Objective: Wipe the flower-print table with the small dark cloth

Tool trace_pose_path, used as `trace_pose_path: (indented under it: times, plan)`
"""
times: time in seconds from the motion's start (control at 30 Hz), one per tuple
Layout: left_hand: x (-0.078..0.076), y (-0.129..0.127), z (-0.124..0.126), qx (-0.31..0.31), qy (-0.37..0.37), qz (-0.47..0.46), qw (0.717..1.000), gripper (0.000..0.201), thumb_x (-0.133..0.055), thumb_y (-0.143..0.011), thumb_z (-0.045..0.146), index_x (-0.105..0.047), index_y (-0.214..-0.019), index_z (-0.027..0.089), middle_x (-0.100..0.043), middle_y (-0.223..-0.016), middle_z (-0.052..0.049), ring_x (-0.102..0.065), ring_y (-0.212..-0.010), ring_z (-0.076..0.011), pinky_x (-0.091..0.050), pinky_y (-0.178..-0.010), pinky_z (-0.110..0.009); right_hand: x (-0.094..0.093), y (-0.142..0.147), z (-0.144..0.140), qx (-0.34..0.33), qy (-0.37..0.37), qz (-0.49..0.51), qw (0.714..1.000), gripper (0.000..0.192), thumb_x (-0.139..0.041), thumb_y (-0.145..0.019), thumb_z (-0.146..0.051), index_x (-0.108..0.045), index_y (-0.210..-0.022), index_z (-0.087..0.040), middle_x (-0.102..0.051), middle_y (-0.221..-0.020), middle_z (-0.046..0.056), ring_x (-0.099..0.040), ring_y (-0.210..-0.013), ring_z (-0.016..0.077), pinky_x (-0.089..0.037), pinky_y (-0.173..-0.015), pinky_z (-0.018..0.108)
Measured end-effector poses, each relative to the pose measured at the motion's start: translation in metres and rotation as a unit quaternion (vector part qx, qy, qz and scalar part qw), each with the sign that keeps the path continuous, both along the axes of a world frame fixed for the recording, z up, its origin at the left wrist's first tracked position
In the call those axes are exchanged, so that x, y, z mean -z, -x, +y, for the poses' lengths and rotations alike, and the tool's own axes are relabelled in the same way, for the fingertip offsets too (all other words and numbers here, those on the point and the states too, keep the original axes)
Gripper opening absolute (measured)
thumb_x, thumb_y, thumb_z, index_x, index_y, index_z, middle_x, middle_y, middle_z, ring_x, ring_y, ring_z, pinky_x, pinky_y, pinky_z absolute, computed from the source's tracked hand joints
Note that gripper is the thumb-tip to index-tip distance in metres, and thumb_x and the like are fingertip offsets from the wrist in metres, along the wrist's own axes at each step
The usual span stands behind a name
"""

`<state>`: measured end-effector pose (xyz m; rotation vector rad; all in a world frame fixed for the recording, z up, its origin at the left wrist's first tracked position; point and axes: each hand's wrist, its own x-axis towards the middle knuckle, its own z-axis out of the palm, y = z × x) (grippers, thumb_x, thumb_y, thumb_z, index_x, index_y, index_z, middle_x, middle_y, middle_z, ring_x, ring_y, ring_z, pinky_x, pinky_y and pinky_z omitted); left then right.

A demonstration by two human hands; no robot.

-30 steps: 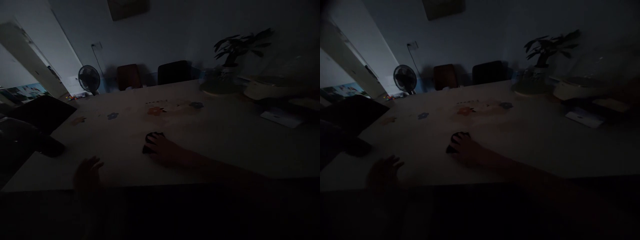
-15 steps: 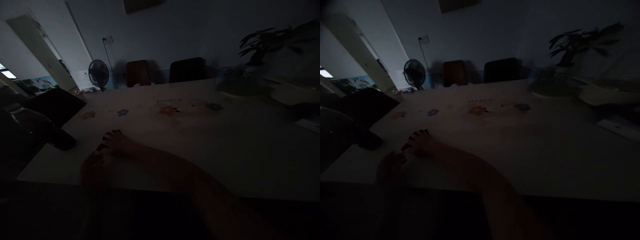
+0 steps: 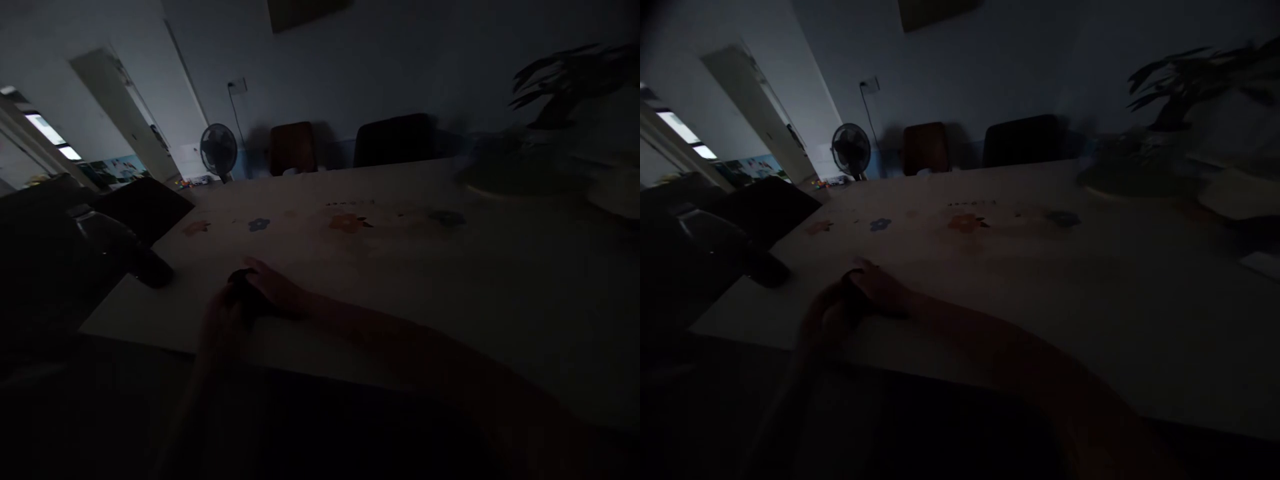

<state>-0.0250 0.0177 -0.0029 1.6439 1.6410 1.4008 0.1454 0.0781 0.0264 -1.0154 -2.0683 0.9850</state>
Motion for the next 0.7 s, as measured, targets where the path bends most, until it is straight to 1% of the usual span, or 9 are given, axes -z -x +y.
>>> trace_pose_path:
  times: [0.07,0.17,0.23,0.27,0.37,0.47,0.53,0.63,0.7]
  plan:
    - [-0.003,-0.010,0.002,0.029,-0.002,0.118,0.993,0.053,-0.055,-0.084,0.049,-0.061,-0.126,0.017,-0.060,-0.133,-0.016,-0.055,-0.126,-0.0321,-0.041,-0.111,-0.050,-0.004,-0.030,-0.011,0.041,-0.023,0.062,0.997,0.057,-0.031,-0.101,-0.043,-0.040,-0.147,-0.010,-0.039,-0.155,0.016,-0.037,-0.143,0.0246,-0.032,-0.119,0.042]
    - [-0.013,-0.028,0.012,0.056,0.020,0.309,0.949,0.062,-0.050,-0.090,0.052,-0.054,-0.135,0.011,-0.045,-0.149,-0.022,-0.038,-0.142,-0.0361,-0.027,-0.119,-0.054,-0.008,-0.087,-0.031,0.080,-0.073,0.104,0.989,0.054,-0.033,-0.099,-0.056,-0.054,-0.131,-0.019,-0.048,-0.148,0.014,-0.044,-0.139,0.0265,-0.035,-0.117,0.047]
    - [-0.021,-0.040,0.020,0.051,0.074,0.392,0.915,0.069,-0.049,-0.091,0.056,-0.050,-0.140,0.008,-0.037,-0.154,-0.024,-0.030,-0.147,-0.0378,-0.024,-0.120,-0.055,-0.009,-0.126,-0.047,0.104,-0.050,0.129,0.985,0.057,-0.029,-0.099,-0.062,-0.050,-0.132,-0.020,-0.057,-0.136,0.016,-0.062,-0.118,0.0270,-0.048,-0.103,0.049]
    - [-0.023,-0.046,0.023,0.055,0.105,0.419,0.900,0.072,-0.050,-0.090,0.059,-0.048,-0.143,0.009,-0.035,-0.156,-0.024,-0.027,-0.148,-0.0385,-0.024,-0.120,-0.055,-0.008,-0.143,-0.055,0.128,-0.019,0.153,0.980,0.060,-0.034,-0.097,-0.066,-0.050,-0.132,-0.020,-0.062,-0.128,0.017,-0.068,-0.104,0.0267,-0.053,-0.094,0.048]
    - [-0.025,-0.056,0.020,0.096,0.140,0.463,0.870,0.076,-0.053,-0.089,0.060,-0.044,-0.148,0.014,-0.030,-0.160,-0.020,-0.023,-0.150,-0.0394,-0.024,-0.120,-0.058,-0.006,-0.185,-0.077,0.219,0.047,0.177,0.958,0.064,-0.046,-0.090,-0.072,-0.053,-0.126,-0.020,-0.071,-0.107,0.014,-0.071,-0.078,0.0252,-0.058,-0.077,0.044]
    - [-0.017,-0.055,-0.001,0.198,0.084,0.482,0.849,0.068,-0.055,-0.089,0.053,-0.047,-0.147,0.019,-0.035,-0.159,-0.015,-0.026,-0.149,-0.0359,-0.025,-0.121,-0.054,-0.005,-0.204,-0.090,0.282,0.061,0.146,0.946,0.055,-0.048,-0.091,-0.068,-0.055,-0.120,-0.023,-0.072,-0.099,0.010,-0.072,-0.079,0.0257,-0.058,-0.079,0.043]
    - [-0.011,-0.052,-0.018,0.268,0.035,0.486,0.831,0.063,-0.054,-0.090,0.052,-0.049,-0.146,0.024,-0.036,-0.158,-0.012,-0.026,-0.149,-0.0347,-0.026,-0.121,-0.055,-0.007,-0.206,-0.093,0.286,0.058,0.140,0.946,0.050,-0.047,-0.093,-0.064,-0.054,-0.121,-0.023,-0.072,-0.102,0.010,-0.071,-0.078,0.0252,-0.058,-0.079,0.043]
    - [-0.014,-0.049,-0.031,0.305,0.008,0.495,0.814,0.057,-0.048,-0.095,0.052,-0.046,-0.148,0.031,-0.035,-0.160,-0.008,-0.025,-0.150,-0.0334,-0.026,-0.120,-0.058,-0.007,-0.203,-0.095,0.265,0.058,0.128,0.954,0.046,-0.047,-0.094,-0.058,-0.054,-0.123,-0.023,-0.071,-0.107,0.011,-0.071,-0.074,0.0238,-0.059,-0.073,0.040]
    - [-0.021,-0.053,-0.024,0.311,0.036,0.508,0.802,0.056,-0.043,-0.098,0.050,-0.041,-0.151,0.033,-0.033,-0.161,-0.006,-0.023,-0.151,-0.0314,-0.024,-0.121,-0.058,-0.006,-0.201,-0.096,0.262,0.074,0.113,0.956,0.043,-0.046,-0.095,-0.055,-0.056,-0.123,-0.023,-0.072,-0.103,0.010,-0.071,-0.072,0.0234,-0.059,-0.066,0.037]
